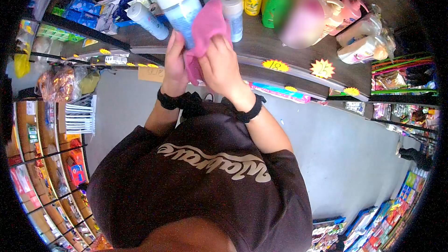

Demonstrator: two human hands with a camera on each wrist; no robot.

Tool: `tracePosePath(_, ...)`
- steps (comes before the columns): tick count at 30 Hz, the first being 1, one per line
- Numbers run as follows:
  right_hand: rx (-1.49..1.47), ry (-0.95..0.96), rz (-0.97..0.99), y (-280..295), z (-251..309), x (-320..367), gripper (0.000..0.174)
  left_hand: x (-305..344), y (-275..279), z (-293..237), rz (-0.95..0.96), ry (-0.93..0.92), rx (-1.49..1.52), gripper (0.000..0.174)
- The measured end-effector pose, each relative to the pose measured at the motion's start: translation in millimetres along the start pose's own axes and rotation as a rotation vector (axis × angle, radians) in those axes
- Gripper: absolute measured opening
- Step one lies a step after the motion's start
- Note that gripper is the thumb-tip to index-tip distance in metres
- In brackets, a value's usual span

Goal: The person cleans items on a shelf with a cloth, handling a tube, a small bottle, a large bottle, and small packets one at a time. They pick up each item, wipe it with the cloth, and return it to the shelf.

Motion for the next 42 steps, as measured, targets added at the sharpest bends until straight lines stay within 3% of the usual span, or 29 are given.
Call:
tracePosePath(2, -0.431, -0.135, -0.077, -0.4, -7.4, 1.5, 0.032, -4.5, 4.6, -2.1, 0.015, -0.117, 0.004, 0.047)
tracePosePath(3, -0.511, -0.148, 0.011, -3.3, -18.7, 6.0, 0.032, -7.0, 5.1, -5.5, 0.044, -0.159, 0.056, 0.049)
tracePosePath(5, -0.635, -0.184, -0.032, -2.8, -15.0, 8.6, 0.031, -10.3, 2.4, -10.1, 0.065, -0.201, 0.1, 0.05)
tracePosePath(6, -0.756, -0.217, -0.071, -3.3, -13.4, 8.1, 0.03, -12.1, 3.9, -11.6, -0.029, -0.264, 0.037, 0.052)
tracePosePath(8, -0.735, -0.201, -0.073, -1.9, -6.2, 7.3, 0.029, -15.4, 0.1, -15.7, -0.155, -0.374, -0.156, 0.059)
tracePosePath(12, -0.625, -0.285, -0.033, -1.7, -9.0, 8.5, 0.026, -10.7, 3.1, -10.9, -0.083, -0.415, -0.209, 0.068)
tracePosePath(14, -0.331, -0.066, -0.186, -0.5, -5.9, 7.9, 0.025, -7.7, 0.9, -12.3, -0.101, -0.259, -0.305, 0.063)
tracePosePath(16, -0.362, -0.084, -0.171, -8.3, -13.6, 11.7, 0.029, -9.6, 2.1, -14.4, -0.126, -0.289, -0.275, 0.058)
tracePosePath(18, -0.063, -0.071, -0.09, -14.2, -14.2, 13.2, 0.033, -3.5, 12.1, -13.7, -0.091, -0.225, -0.167, 0.055)
tracePosePath(19, -0.076, -0.04, -0.067, -17.6, -12.5, 10.9, 0.036, -1.4, 16.5, -12.2, -0.069, -0.214, -0.021, 0.059)
tracePosePath(24, -0.101, -0.015, -0.038, -10.6, -3.9, 6.9, 0.037, 10.1, 10.6, 4.1, -0.078, -0.164, -0.059, 0.061)
tracePosePath(26, -0.254, -0.006, 0.02, -8.4, -12.1, 10.9, 0.037, 6.1, 7.5, 0.0, -0.132, -0.204, -0.077, 0.062)
tracePosePath(27, -0.256, -0.019, 0.045, -9.8, -16.7, 15.1, 0.035, 2.5, 8.1, -3.4, -0.085, -0.196, -0.118, 0.054)
tracePosePath(30, -0.501, -0.091, 0.023, -9.9, -14.8, 16.0, 0.035, -3.9, 17.1, -1.0, -0.082, -0.141, -0.016, 0.056)
tracePosePath(33, -0.552, -0.143, 0.006, -13.9, -15.7, 15.1, 0.035, -13.6, 18.5, 0.9, -0.125, -0.145, -0.105, 0.059)
tracePosePath(34, -0.548, -0.142, 0.005, -13.9, -16.6, 13.8, 0.035, -14.1, 19.7, 1.3, -0.123, -0.146, -0.102, 0.059)
tracePosePath(36, -0.36, -0.111, -0.048, -12.4, -15.8, 11.3, 0.035, -13.8, 23.7, 3.5, -0.143, -0.114, 0.031, 0.04)
tracePosePath(39, -0.272, -0.111, -0.011, -8.0, -12.9, 7.7, 0.034, -14.2, 19.1, -0.3, -0.091, -0.121, -0.187, 0.038)
tracePosePath(42, -0.244, -0.108, -0.027, -8.5, -12.7, 2.6, 0.034, -19.5, 25.1, -8.7, -0.017, -0.095, -0.127, 0.047)
Point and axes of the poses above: each hand's wrist, its own x-axis away from the middle knuckle, its own y-axis out of the back of the hand, z = x × y, the point moved 2 cm from there along -x, towards the middle knuckle, and after that the axes turned 15 degrees about z, right-handed, at the moved point
